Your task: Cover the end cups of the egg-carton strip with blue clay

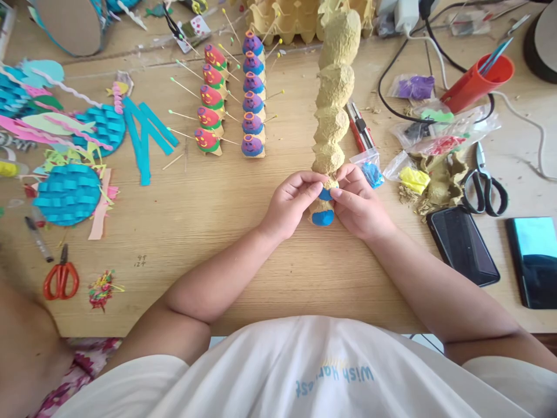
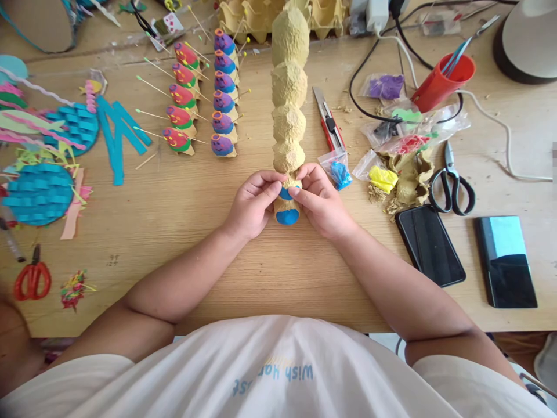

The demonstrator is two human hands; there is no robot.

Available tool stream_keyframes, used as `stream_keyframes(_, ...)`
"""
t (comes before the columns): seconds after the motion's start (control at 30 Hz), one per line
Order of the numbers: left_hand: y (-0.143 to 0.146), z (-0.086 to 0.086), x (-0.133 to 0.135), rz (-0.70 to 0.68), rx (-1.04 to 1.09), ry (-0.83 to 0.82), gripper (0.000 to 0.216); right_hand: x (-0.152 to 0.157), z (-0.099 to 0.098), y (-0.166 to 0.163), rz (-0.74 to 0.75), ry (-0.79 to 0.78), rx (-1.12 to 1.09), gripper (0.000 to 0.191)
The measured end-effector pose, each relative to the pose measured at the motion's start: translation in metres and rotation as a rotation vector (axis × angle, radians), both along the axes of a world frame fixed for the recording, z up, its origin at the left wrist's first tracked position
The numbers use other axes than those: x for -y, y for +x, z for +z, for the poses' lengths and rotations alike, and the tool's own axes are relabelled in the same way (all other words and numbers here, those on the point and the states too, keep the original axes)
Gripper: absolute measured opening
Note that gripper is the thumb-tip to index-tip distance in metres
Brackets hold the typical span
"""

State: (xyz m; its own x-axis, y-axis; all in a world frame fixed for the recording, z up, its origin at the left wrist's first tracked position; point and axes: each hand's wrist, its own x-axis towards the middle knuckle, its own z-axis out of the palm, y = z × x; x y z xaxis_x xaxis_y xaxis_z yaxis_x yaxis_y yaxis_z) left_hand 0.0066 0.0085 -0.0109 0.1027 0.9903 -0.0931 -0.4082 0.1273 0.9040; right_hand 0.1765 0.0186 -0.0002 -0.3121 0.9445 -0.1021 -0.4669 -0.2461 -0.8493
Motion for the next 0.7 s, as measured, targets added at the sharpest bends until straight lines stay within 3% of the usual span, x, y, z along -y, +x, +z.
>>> stream_keyframes(0.5,0.001,0.0041,-0.0001,-0.028,0.051,-0.026,0.05,0.001,0.0001,-0.0026,-0.018,-0.006,0.01,0.058)
stream_keyframes(0.7,0.0026,0.0046,0.0003,-0.004,0.082,-0.039,0.051,0.0021,-0.0026,-0.0001,0.004,0.009,0.018,0.051)
